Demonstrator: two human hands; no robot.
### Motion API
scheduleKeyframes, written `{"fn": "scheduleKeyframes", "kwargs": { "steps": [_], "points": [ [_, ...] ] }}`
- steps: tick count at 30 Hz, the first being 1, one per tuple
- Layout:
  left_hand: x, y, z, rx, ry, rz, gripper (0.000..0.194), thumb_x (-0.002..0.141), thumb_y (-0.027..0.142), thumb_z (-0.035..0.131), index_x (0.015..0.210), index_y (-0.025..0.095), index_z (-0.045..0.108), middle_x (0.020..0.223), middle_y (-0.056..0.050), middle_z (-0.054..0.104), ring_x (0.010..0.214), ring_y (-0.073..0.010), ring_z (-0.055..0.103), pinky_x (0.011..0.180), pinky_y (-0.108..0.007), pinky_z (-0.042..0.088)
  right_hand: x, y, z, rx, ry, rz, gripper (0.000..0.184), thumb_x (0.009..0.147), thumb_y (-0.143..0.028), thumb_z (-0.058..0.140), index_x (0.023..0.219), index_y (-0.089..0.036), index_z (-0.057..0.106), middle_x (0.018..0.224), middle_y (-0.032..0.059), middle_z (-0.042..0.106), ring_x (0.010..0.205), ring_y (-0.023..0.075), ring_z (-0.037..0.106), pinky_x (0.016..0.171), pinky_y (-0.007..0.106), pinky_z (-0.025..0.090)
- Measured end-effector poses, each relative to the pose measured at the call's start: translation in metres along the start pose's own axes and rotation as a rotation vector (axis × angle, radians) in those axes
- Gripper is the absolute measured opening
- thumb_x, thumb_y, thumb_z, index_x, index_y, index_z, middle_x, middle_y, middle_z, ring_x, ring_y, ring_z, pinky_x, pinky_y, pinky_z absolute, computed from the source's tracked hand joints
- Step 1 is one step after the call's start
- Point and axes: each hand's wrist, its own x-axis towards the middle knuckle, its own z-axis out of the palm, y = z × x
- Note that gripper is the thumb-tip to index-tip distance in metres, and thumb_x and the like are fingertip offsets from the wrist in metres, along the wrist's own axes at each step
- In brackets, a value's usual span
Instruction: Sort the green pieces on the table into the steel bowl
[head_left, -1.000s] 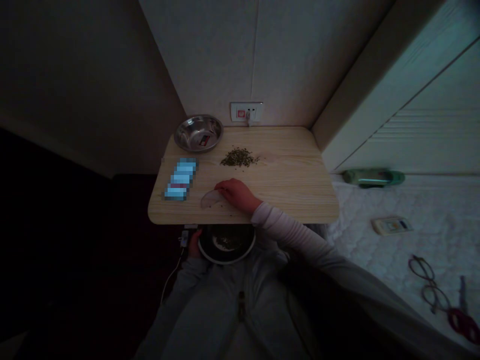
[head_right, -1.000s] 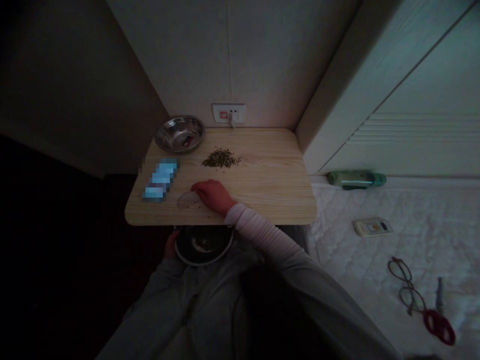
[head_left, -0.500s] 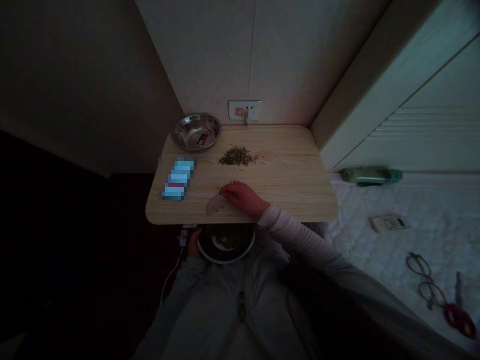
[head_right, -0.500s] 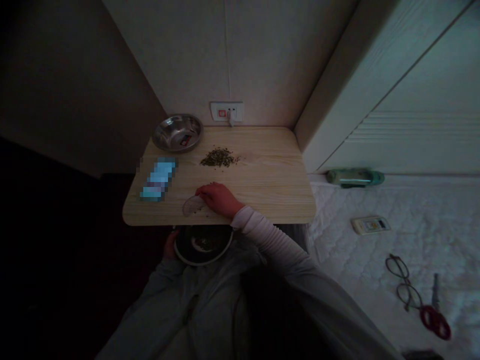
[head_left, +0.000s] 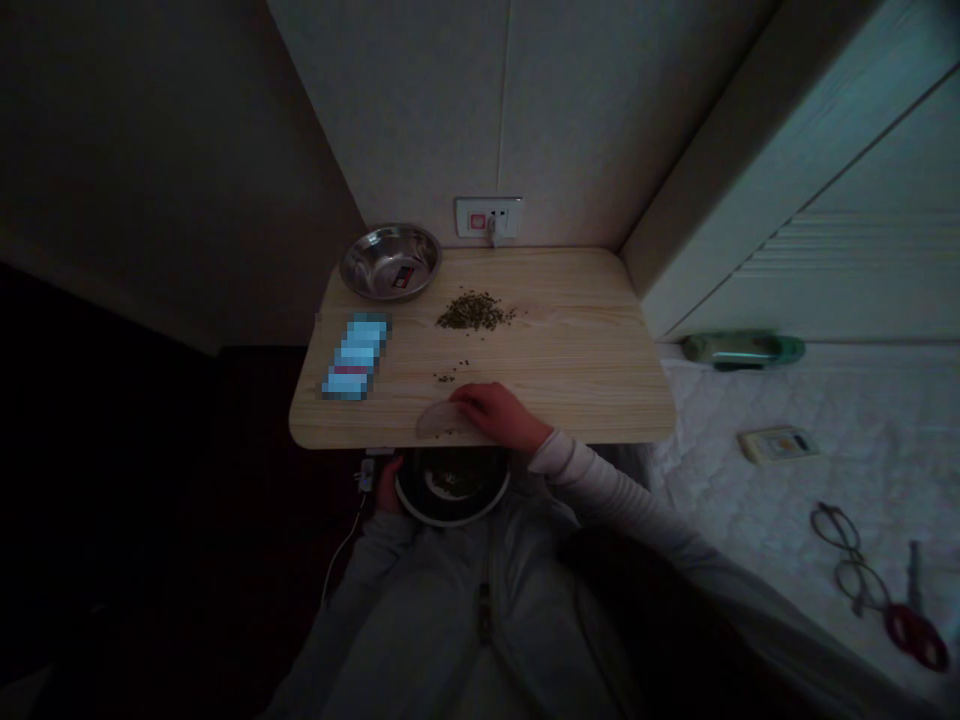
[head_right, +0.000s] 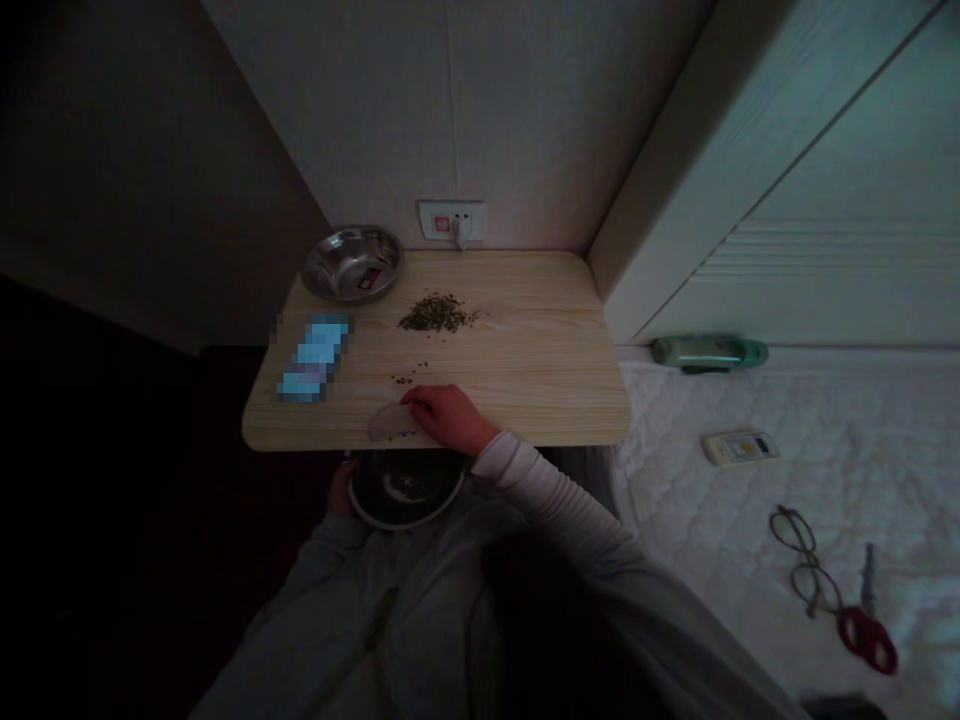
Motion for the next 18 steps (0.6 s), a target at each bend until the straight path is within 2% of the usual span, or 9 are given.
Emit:
{"fn": "scheduleKeyframes", "kwargs": {
  "steps": [4,9,18],
  "points": [
    [-0.002,0.001,0.001,0.007,-0.035,-0.016,0.027,0.066,0.019,0.043,0.042,0.02,0.056,0.048,0.0,0.061,0.056,-0.0148,0.058,0.066,-0.028,0.044,-0.007,-0.003,0.001,0.02,-0.003,0.017,0.022,0.077,-0.02,0.04,0.092,-0.016,0.055,0.083,0.0035,0.061,0.074,0.0105,0.055,0.07,0.022,0.039],
    [0.003,0.0,0.0,0.031,0.001,-0.008,0.024,0.065,0.018,0.043,0.045,0.019,0.057,0.047,0.0,0.061,0.062,-0.0156,0.059,0.069,-0.029,0.043,-0.013,-0.006,0.002,0.027,0.007,0.023,0.021,0.077,-0.02,0.041,0.09,-0.016,0.057,0.083,0.0034,0.061,0.075,0.0105,0.055,0.07,0.022,0.038],
    [0.0,0.0,0.003,0.009,-0.033,0.006,0.027,0.065,0.018,0.042,0.043,0.019,0.056,0.045,0.001,0.06,0.056,-0.0151,0.058,0.068,-0.029,0.044,-0.019,-0.011,0.005,0.083,0.009,0.04,0.02,0.075,-0.02,0.043,0.088,-0.017,0.057,0.081,0.0023,0.061,0.073,0.0107,0.054,0.069,0.023,0.038]
  ]
}}
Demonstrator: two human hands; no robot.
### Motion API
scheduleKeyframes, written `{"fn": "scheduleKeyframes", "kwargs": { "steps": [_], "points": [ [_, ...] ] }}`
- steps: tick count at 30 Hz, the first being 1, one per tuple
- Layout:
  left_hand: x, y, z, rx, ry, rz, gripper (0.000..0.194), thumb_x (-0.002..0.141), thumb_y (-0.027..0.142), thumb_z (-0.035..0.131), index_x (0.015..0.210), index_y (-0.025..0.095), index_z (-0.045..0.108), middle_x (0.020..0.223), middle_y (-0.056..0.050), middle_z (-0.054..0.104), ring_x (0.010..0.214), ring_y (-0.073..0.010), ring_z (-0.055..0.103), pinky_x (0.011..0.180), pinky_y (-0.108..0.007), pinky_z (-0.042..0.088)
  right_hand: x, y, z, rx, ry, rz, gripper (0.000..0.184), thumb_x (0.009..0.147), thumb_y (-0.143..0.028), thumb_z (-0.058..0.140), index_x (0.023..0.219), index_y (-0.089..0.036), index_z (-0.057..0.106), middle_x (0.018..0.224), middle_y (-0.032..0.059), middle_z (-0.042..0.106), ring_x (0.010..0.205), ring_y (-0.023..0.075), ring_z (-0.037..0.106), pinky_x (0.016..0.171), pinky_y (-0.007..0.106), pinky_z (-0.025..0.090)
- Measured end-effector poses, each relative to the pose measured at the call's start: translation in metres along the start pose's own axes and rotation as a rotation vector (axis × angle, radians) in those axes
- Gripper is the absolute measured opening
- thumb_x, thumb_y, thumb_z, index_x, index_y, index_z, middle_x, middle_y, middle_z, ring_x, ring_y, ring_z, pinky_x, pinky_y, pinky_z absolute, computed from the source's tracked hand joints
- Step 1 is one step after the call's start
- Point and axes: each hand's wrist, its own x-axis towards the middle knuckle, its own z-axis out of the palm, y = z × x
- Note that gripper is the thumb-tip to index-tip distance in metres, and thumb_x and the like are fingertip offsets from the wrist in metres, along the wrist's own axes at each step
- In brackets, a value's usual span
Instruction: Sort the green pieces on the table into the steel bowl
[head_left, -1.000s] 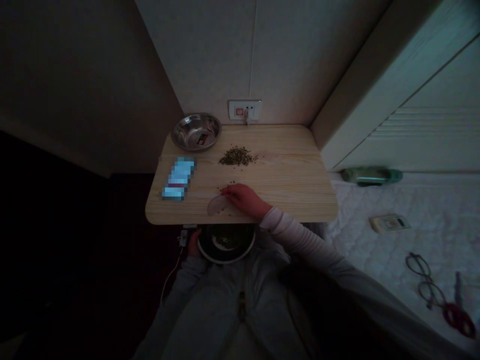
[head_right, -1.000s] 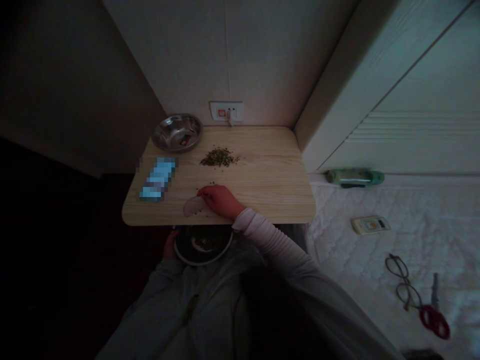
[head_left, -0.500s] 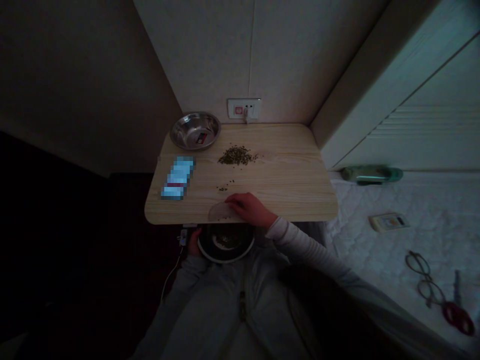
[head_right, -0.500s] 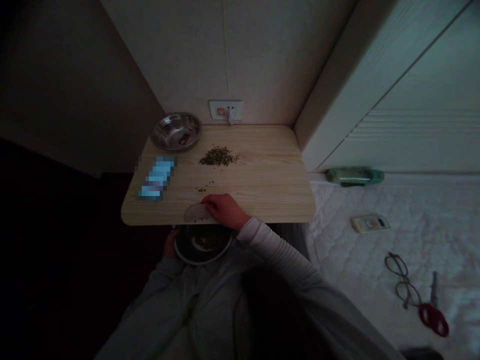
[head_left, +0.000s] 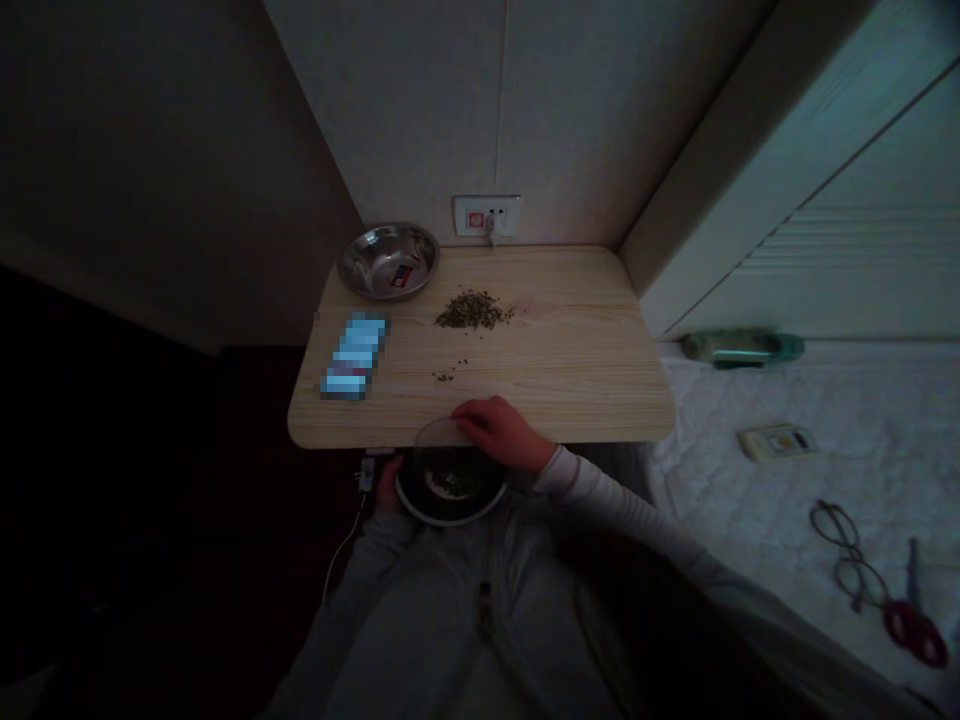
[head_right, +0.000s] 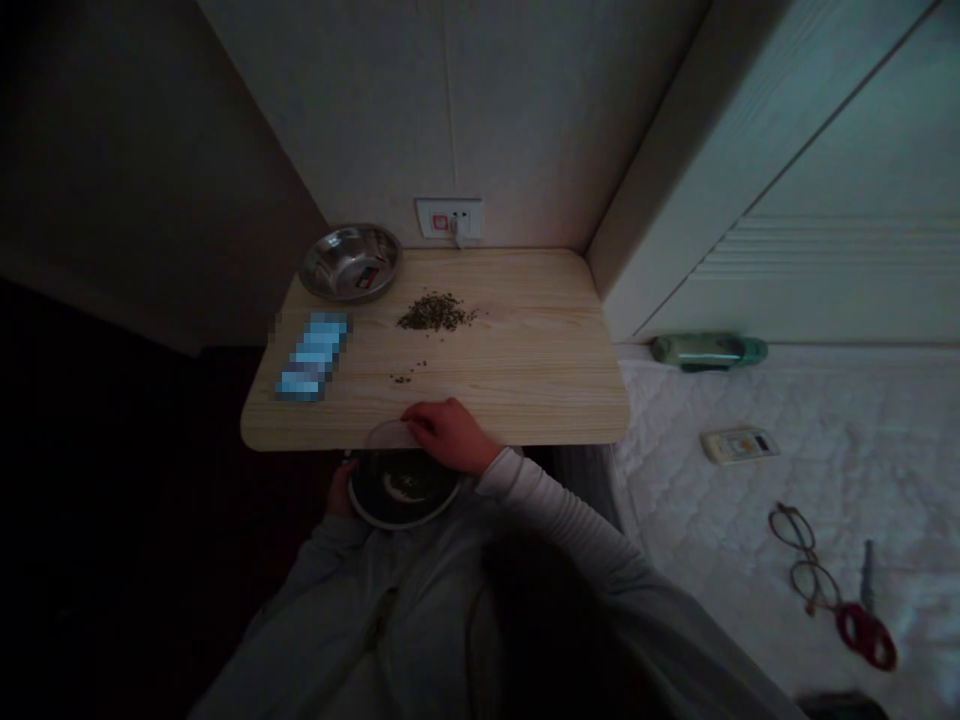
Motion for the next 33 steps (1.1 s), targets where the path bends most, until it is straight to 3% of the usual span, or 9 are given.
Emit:
{"fn": "scheduleKeyframes", "kwargs": {
  "steps": [5,10,13,16,21,33],
  "points": [
    [0.005,-0.002,-0.005,0.011,0.045,-0.003,0.026,0.065,0.017,0.043,0.043,0.019,0.056,0.046,0.0,0.061,0.059,-0.0158,0.059,0.069,-0.03,0.044,0.01,0.01,-0.016,0.126,0.111,0.064,0.021,0.074,-0.023,0.041,0.088,-0.017,0.055,0.079,0.0023,0.059,0.071,0.0107,0.052,0.065,0.023,0.039],
    [0.004,0.002,-0.003,0.04,0.068,-0.018,0.028,0.066,0.016,0.042,0.041,0.021,0.055,0.044,0.0,0.059,0.069,-0.0172,0.059,0.073,-0.029,0.043,0.034,0.042,-0.034,0.092,0.444,0.192,0.021,0.072,-0.025,0.042,0.086,-0.016,0.054,0.073,0.0015,0.057,0.066,0.0115,0.05,0.064,0.024,0.039],
    [0.001,0.004,-0.002,0.064,0.101,0.017,0.031,0.065,0.012,0.042,0.038,0.022,0.052,0.042,0.001,0.058,0.072,-0.0159,0.059,0.074,-0.027,0.042,0.042,0.054,-0.034,0.059,0.554,0.243,0.022,0.073,-0.024,0.039,0.087,-0.016,0.054,0.071,0.002,0.056,0.064,0.0121,0.049,0.061,0.025,0.039],
    [0.001,0.004,-0.002,0.071,0.122,0.063,0.031,0.065,0.011,0.043,0.038,0.022,0.053,0.042,0.003,0.058,0.068,-0.0145,0.059,0.075,-0.027,0.042,0.043,0.058,-0.029,0.02,0.572,0.232,0.022,0.073,-0.025,0.038,0.086,-0.016,0.054,0.072,0.0023,0.056,0.063,0.0126,0.049,0.061,0.025,0.039],
    [0.0,0.001,-0.001,0.038,0.056,-0.003,0.03,0.067,0.015,0.042,0.041,0.021,0.055,0.044,0.001,0.06,0.064,-0.0149,0.06,0.072,-0.028,0.043,0.04,0.056,-0.029,-0.006,0.57,0.22,0.024,0.074,-0.025,0.036,0.086,-0.016,0.054,0.073,0.0028,0.057,0.065,0.0135,0.05,0.062,0.026,0.039],
    [0.004,-0.001,-0.005,0.005,0.033,-0.027,0.027,0.066,0.016,0.042,0.044,0.02,0.057,0.045,0.001,0.061,0.064,-0.0137,0.06,0.071,-0.025,0.042,0.038,0.055,-0.03,-0.003,0.512,0.253,0.023,0.071,-0.025,0.038,0.084,-0.017,0.055,0.068,0.0015,0.056,0.061,0.0129,0.049,0.058,0.025,0.038]
  ]
}}
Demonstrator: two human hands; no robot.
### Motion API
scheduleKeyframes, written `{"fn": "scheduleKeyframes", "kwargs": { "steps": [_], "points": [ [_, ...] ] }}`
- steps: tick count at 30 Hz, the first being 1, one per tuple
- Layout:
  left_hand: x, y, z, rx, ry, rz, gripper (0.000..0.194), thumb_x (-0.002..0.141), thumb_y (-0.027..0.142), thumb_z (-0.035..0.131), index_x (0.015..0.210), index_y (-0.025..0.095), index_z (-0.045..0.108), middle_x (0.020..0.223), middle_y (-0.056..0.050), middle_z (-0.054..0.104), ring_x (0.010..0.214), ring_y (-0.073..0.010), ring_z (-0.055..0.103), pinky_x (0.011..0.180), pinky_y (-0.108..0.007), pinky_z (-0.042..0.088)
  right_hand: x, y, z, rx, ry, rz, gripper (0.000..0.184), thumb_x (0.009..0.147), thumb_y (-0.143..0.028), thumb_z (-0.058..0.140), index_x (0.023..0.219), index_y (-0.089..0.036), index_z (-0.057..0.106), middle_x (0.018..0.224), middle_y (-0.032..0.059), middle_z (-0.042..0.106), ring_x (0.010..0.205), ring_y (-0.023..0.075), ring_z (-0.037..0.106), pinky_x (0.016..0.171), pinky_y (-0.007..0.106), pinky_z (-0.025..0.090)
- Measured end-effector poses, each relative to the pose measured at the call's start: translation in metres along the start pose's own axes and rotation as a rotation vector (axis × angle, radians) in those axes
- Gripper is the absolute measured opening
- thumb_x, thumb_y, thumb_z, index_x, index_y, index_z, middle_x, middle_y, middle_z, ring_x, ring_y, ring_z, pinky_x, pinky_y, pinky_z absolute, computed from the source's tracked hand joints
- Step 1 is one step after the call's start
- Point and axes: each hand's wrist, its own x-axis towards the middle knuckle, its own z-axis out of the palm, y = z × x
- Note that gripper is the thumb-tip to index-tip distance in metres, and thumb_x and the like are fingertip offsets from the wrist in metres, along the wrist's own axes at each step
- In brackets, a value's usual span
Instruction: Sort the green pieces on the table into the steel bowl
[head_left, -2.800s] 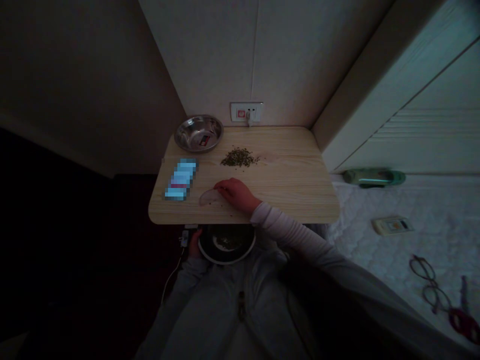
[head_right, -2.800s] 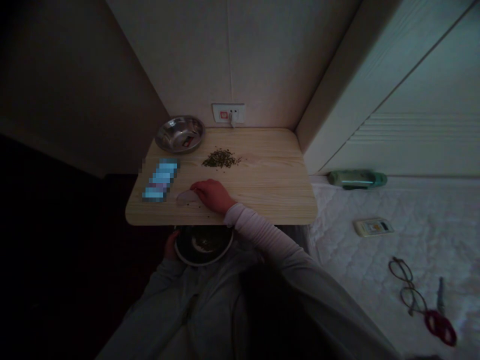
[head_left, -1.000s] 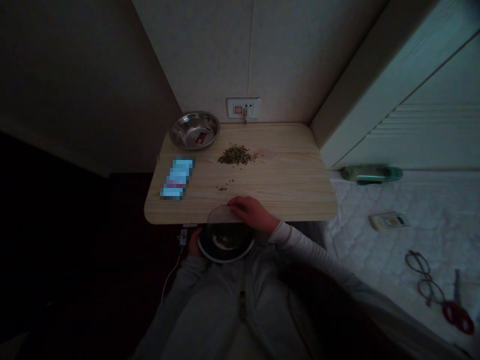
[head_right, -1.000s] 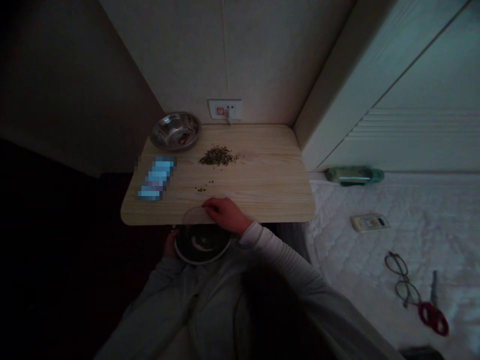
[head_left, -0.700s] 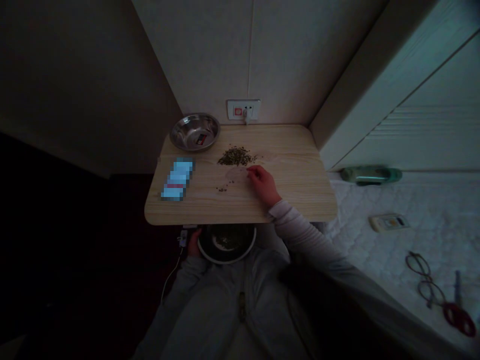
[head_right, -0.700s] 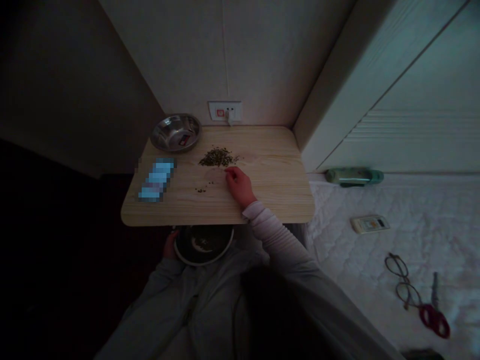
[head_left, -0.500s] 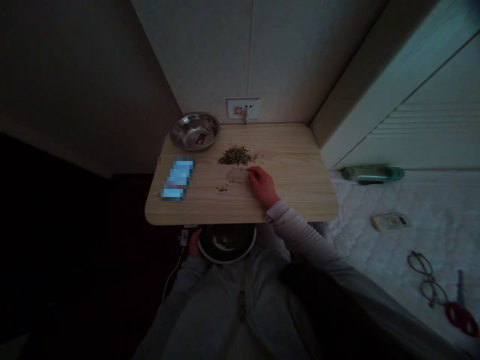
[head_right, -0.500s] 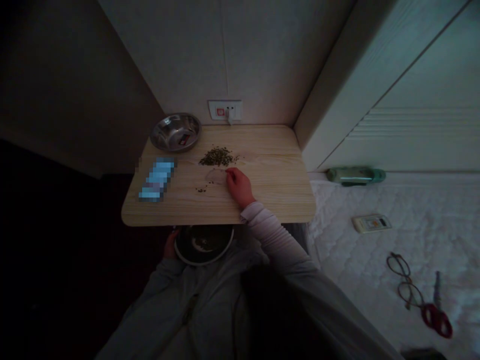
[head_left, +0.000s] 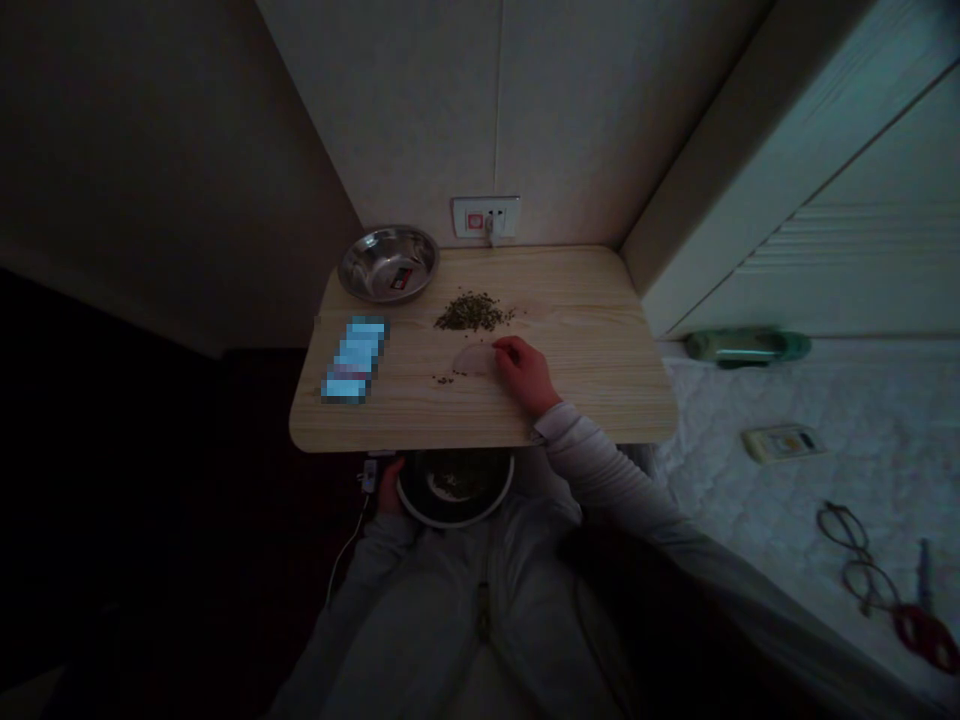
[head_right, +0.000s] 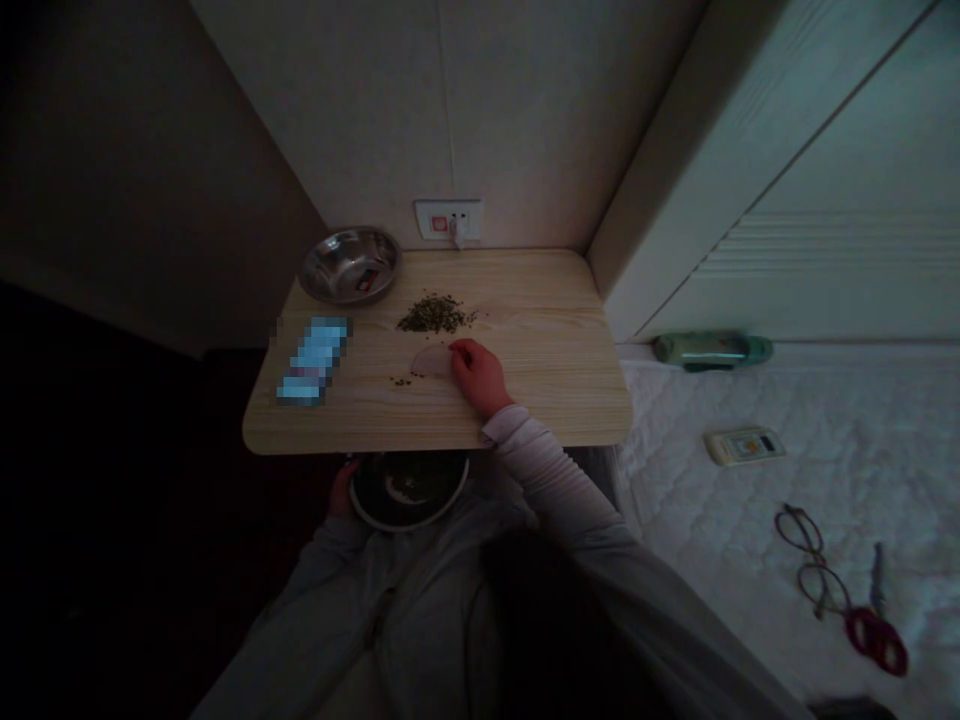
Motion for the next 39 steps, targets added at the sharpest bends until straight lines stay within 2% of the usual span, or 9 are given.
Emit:
{"fn": "scheduleKeyframes", "kwargs": {
  "steps": [4,7,14,20,25,29,35,39],
  "points": [
    [-0.0006,0.0001,0.0009,-0.008,-0.035,-0.008,0.023,0.064,0.018,0.044,0.046,0.019,0.058,0.047,0.001,0.061,0.059,-0.0142,0.059,0.069,-0.026,0.043,-0.0007,-0.0009,-0.0012,0.024,0.013,0.0,0.024,0.071,-0.025,0.037,0.085,-0.016,0.055,0.067,0.0013,0.056,0.06,0.0125,0.048,0.058,0.024,0.038],
    [-0.0008,0.0001,0.0013,-0.005,0.003,0.019,0.024,0.064,0.016,0.044,0.044,0.019,0.057,0.045,0.001,0.061,0.055,-0.0128,0.058,0.069,-0.025,0.043,-0.0006,-0.0007,-0.0007,0.018,0.012,-0.013,0.024,0.072,-0.025,0.038,0.085,-0.017,0.055,0.069,0.0018,0.056,0.061,0.0126,0.048,0.058,0.024,0.038],
    [0.0029,-0.0017,-0.0003,0.039,-0.073,0.005,0.019,0.062,0.022,0.046,0.048,0.021,0.058,0.053,-0.001,0.063,0.072,-0.0183,0.059,0.072,-0.03,0.042,-0.0013,-0.002,-0.0015,0.007,-0.049,-0.009,0.022,0.07,-0.024,0.04,0.083,-0.018,0.056,0.066,0.0009,0.056,0.06,0.0124,0.049,0.058,0.024,0.038],
    [-0.0006,0.0016,0.001,0.082,0.045,0.114,0.02,0.06,0.016,0.047,0.041,0.022,0.052,0.045,0.002,0.059,0.077,-0.0172,0.058,0.076,-0.03,0.04,-0.0024,-0.0028,-0.0021,0.025,-0.046,-0.016,0.022,0.071,-0.025,0.04,0.083,-0.017,0.056,0.064,0.0003,0.055,0.059,0.0118,0.048,0.057,0.024,0.038],
    [-0.0037,0.0017,0.0037,0.072,0.016,0.036,0.025,0.064,0.018,0.044,0.041,0.022,0.053,0.047,0.0,0.061,0.071,-0.0174,0.059,0.073,-0.03,0.042,-0.0026,-0.0036,-0.0012,0.014,-0.064,-0.02,0.022,0.07,-0.025,0.04,0.083,-0.018,0.056,0.063,0.0,0.055,0.057,0.0112,0.048,0.056,0.023,0.037],
    [-0.0048,0.0011,0.0043,0.057,0.038,0.043,0.026,0.065,0.017,0.043,0.042,0.022,0.054,0.046,0.001,0.06,0.068,-0.0157,0.059,0.073,-0.029,0.043,-0.004,-0.0043,-0.0021,0.028,-0.101,-0.024,0.021,0.069,-0.024,0.042,0.082,-0.018,0.057,0.064,-0.0004,0.055,0.057,0.0108,0.048,0.056,0.023,0.037],
    [-0.0026,-0.0007,0.0021,0.046,-0.045,0.001,0.022,0.064,0.021,0.045,0.046,0.021,0.057,0.052,-0.001,0.063,0.072,-0.0191,0.059,0.073,-0.032,0.043,-0.0048,-0.0047,0.0003,0.055,-0.073,-0.031,0.022,0.072,-0.027,0.04,0.084,-0.018,0.056,0.065,-0.0001,0.056,0.058,0.0107,0.048,0.057,0.023,0.038],
    [0.0003,-0.0013,0.001,0.03,-0.032,0.001,0.023,0.064,0.02,0.044,0.044,0.021,0.057,0.048,0.0,0.062,0.065,-0.017,0.06,0.071,-0.03,0.044,-0.0055,-0.0069,0.007,0.045,-0.092,-0.042,0.023,0.073,-0.028,0.04,0.086,-0.019,0.055,0.068,0.0003,0.056,0.058,0.0103,0.048,0.056,0.022,0.038]
  ]
}}
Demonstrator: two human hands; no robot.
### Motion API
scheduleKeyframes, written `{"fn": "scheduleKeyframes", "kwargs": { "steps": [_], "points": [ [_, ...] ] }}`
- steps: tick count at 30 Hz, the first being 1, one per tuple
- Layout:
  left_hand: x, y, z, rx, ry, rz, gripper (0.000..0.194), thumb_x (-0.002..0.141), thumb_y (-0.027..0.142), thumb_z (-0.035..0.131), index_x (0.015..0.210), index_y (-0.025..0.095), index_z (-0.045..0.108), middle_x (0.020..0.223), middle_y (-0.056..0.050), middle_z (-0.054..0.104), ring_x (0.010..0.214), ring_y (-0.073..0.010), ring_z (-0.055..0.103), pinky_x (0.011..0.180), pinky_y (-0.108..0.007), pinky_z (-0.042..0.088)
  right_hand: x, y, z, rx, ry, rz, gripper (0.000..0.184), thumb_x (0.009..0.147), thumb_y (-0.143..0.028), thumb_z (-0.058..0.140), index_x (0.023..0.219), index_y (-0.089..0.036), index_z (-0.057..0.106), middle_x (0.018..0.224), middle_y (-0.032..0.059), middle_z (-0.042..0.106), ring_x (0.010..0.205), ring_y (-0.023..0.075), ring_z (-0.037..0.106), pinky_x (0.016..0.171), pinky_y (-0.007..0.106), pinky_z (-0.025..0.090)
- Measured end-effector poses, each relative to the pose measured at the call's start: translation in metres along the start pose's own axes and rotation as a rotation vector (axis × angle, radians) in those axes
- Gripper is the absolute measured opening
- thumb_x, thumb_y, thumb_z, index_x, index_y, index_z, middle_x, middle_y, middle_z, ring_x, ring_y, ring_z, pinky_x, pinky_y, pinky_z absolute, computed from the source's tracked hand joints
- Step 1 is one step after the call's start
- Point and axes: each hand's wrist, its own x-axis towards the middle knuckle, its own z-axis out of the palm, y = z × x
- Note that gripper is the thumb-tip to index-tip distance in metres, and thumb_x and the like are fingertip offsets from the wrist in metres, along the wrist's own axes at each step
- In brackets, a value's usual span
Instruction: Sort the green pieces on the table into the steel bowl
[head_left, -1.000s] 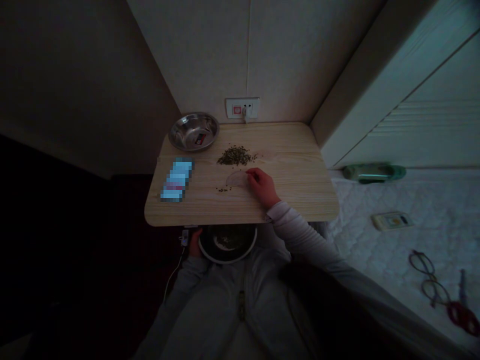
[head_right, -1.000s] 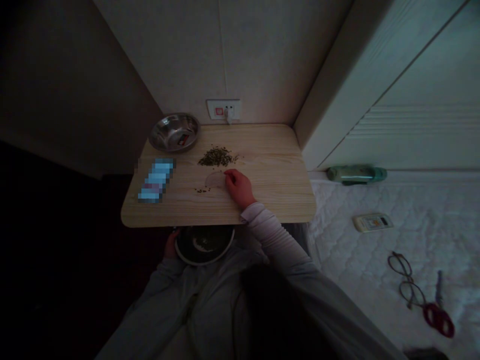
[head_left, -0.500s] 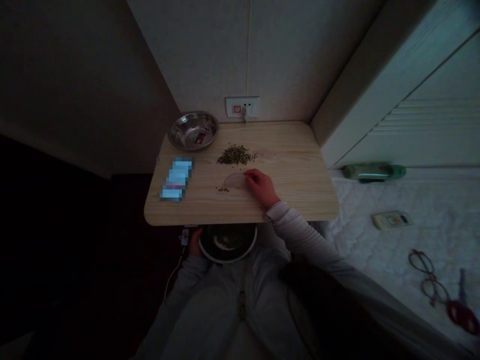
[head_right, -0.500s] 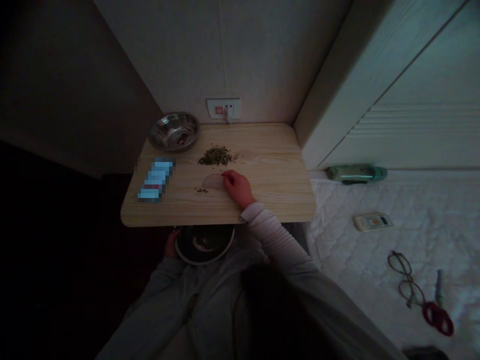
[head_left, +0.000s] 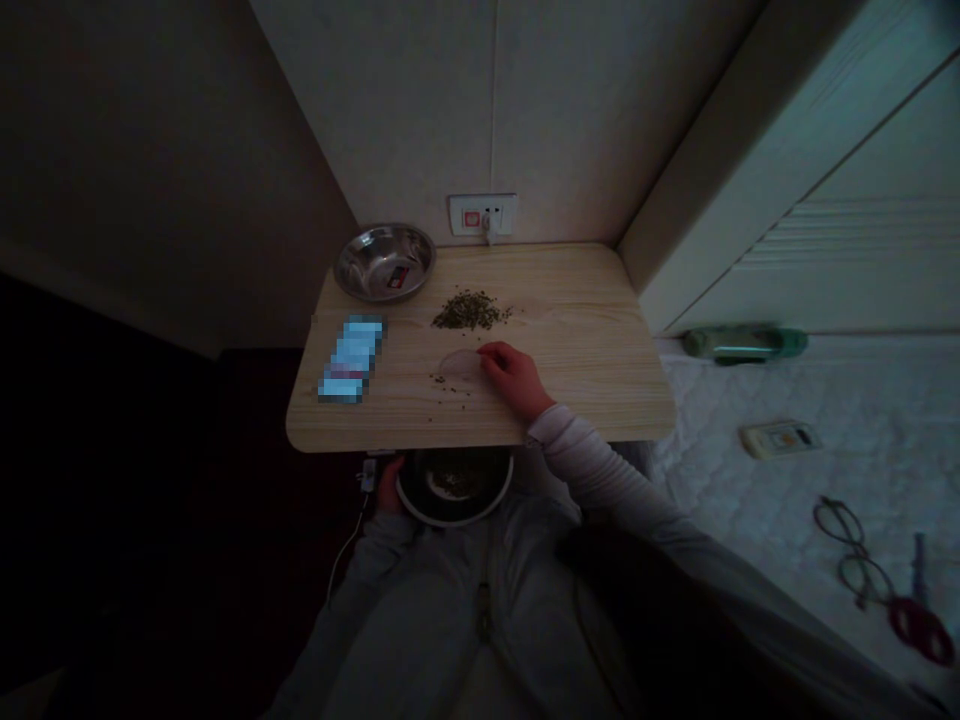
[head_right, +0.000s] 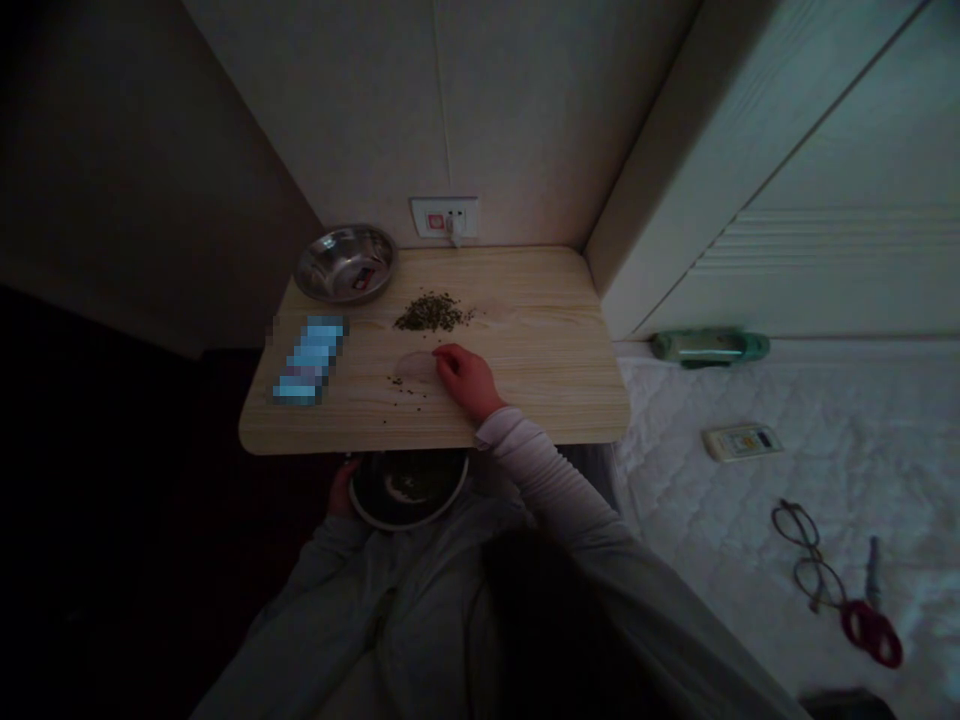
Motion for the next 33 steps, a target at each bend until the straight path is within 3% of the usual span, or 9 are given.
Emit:
{"fn": "scheduleKeyframes", "kwargs": {
  "steps": [8,13,18,22,28,33],
  "points": [
    [-0.002,0.002,0.0,0.002,-0.068,0.01,0.02,0.062,0.023,0.046,0.046,0.021,0.057,0.052,0.0,0.063,0.066,-0.0175,0.06,0.071,-0.031,0.043,-0.003,-0.006,0.001,-0.01,-0.059,-0.017,0.021,0.072,-0.026,0.041,0.084,-0.018,0.056,0.064,-0.0006,0.054,0.057,0.0097,0.047,0.055,0.021,0.037],
    [0.005,0.007,-0.01,0.007,0.056,0.075,0.019,0.062,0.02,0.046,0.047,0.022,0.057,0.048,0.001,0.061,0.071,-0.0166,0.059,0.072,-0.028,0.043,-0.003,-0.006,-0.002,0.024,-0.068,-0.009,0.021,0.07,-0.024,0.042,0.083,-0.017,0.057,0.063,-0.0009,0.054,0.058,0.0101,0.047,0.056,0.022,0.037],
    [0.012,0.01,-0.023,-0.03,0.023,0.091,0.016,0.062,0.021,0.047,0.054,0.02,0.061,0.053,0.001,0.063,0.07,-0.0152,0.059,0.073,-0.025,0.042,-0.004,-0.006,-0.001,0.032,-0.053,-0.009,0.022,0.071,-0.026,0.041,0.084,-0.017,0.056,0.064,-0.0006,0.054,0.057,0.01,0.046,0.055,0.022,0.037],
    [0.012,0.014,-0.029,-0.012,0.092,0.178,0.019,0.063,0.016,0.047,0.048,0.021,0.058,0.049,0.004,0.061,0.069,-0.0129,0.059,0.075,-0.024,0.04,-0.005,-0.005,-0.001,0.044,-0.05,-0.009,0.022,0.071,-0.026,0.04,0.084,-0.017,0.056,0.065,-0.0001,0.054,0.057,0.01,0.046,0.055,0.022,0.037],
    [0.01,0.015,-0.028,0.022,0.068,0.177,0.022,0.064,0.017,0.047,0.045,0.023,0.056,0.048,0.004,0.061,0.067,-0.0139,0.059,0.074,-0.027,0.042,-0.005,-0.003,0.0,0.05,-0.036,-0.005,0.021,0.071,-0.026,0.041,0.083,-0.017,0.056,0.064,-0.0003,0.055,0.056,0.01,0.047,0.055,0.022,0.037],
    [0.01,0.007,-0.015,-0.001,0.052,0.126,0.024,0.064,0.015,0.046,0.042,0.022,0.055,0.046,0.003,0.06,0.059,-0.0138,0.058,0.07,-0.027,0.043,-0.014,-0.003,-0.004,0.067,-0.021,0.002,0.021,0.071,-0.025,0.041,0.084,-0.017,0.056,0.067,-0.0001,0.056,0.059,0.0102,0.049,0.057,0.022,0.038]
  ]
}}
